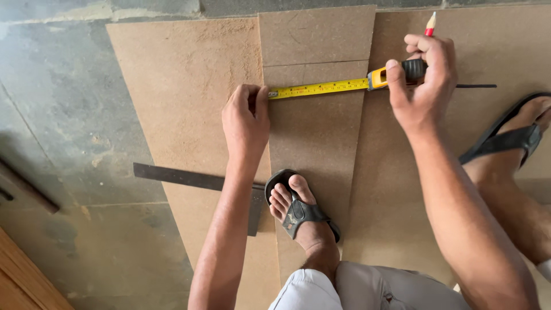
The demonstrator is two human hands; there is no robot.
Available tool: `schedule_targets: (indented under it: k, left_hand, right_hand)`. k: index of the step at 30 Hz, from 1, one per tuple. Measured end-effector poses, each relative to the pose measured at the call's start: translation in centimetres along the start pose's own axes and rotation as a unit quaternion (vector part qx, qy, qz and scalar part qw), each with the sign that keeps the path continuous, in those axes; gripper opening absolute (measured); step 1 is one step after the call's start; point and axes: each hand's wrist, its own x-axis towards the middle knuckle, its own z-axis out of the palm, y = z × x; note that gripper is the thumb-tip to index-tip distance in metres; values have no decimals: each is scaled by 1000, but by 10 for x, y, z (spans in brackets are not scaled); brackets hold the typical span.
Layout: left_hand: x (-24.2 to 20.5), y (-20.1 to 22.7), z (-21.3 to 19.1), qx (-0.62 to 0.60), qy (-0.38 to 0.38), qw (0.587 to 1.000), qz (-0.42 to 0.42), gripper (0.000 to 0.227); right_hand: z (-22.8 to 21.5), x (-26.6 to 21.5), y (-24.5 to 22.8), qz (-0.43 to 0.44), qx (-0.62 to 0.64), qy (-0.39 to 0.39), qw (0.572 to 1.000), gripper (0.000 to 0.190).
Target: The person measures and marks wooden boards using a square ruler, a measuring tape, and a pencil.
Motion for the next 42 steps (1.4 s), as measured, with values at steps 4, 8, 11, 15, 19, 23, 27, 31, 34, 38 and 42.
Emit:
schedule_targets:
  k: [4,8,11,15,19,23,27,31,34,38,42]
  left_hand:
    - [3,2,10,-27,39,999,14,16]
    - [9,5,12,-15,32,999,-23,20]
    - [10,8,10,-20,34,999,-26,18]
    - [6,1,12,-46,48,998,-16,17]
    - [4,-7,12,-34,61,997,21,19]
    - [5,-11,15,-43,65,997,13,20]
    - [4,-13,16,-35,71,997,23,20]
    - [6,-14,19,-7,88,995,48,24]
    - [5,-17,19,-13,79,996,45,24]
    - [6,-18,19,-4,69,997,37,26]
    - [6,-17,19,-9,70,997,39,25]
  right_hand:
    - [5,2,-13,-22,-1,18,1000,22]
    - [5,7,-13,-16,-32,30,999,21]
    - [7,16,-10,-10,-37,40,998,24]
    - [8,26,-15,-51,-96,37,993,30]
    - [8,36,-37,-123,-129,45,983,36]
    - [15,28,-62,-47,31,-21,998,21]
    - [38,19,-75,-46,219,-80,971,19]
    - [45,12,-66,-85,93,-154,980,22]
    - [52,16,-53,-31,143,-149,978,43]
    - [41,28,-68,2,116,-155,981,28]
    - [53,40,-93,81,199,-187,959,11]
